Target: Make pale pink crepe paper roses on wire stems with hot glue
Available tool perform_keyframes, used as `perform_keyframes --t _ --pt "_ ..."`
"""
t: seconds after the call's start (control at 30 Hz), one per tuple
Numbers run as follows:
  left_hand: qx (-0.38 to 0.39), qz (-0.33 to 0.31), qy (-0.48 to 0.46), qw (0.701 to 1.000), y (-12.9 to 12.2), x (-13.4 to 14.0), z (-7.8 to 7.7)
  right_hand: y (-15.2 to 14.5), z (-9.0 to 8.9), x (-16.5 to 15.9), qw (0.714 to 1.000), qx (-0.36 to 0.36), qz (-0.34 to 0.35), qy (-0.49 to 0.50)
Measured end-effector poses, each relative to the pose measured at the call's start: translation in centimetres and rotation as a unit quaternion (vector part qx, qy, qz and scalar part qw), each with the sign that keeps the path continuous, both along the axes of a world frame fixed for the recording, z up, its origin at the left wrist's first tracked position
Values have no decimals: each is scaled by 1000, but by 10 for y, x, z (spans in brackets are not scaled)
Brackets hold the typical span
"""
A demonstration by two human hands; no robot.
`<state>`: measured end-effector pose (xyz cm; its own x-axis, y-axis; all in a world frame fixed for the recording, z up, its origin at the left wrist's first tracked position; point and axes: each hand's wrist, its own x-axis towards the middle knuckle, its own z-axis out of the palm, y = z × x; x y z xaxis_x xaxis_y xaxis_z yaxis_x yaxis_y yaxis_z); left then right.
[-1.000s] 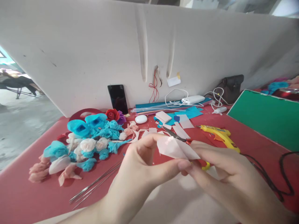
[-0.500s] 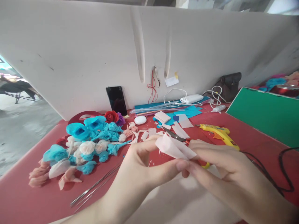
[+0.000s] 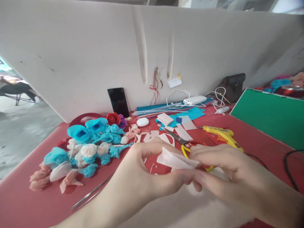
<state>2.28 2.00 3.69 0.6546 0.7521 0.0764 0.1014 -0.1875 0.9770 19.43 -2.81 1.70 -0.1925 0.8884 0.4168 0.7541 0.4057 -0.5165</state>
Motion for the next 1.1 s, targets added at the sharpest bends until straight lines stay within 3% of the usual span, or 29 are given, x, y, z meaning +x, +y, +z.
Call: perform_keyframes --t 0.23,0.43,0.57,0.67,0.83,0.97,1.1 --pt "17 22 52 998 0 0 0 1 2 16 970 -226 86 28" --pt "4 11 106 994 2 1 -2 4 -5 20 954 -270 116 49" --pt "45 37 111 992 0 0 -4 5 -11 21 970 -216 107 36" --pt "140 48 104 984 1 -2 -7 7 -10 18 983 -148 107 30" --pt "312 73 121 939 4 -4 -10 16 -1 15 969 -171 180 1" --pt "357 87 125 922 2 -4 -9 18 -2 17 972 -149 182 -6" --pt "355 97 117 922 1 -4 -8 17 -3 19 975 -112 190 2"
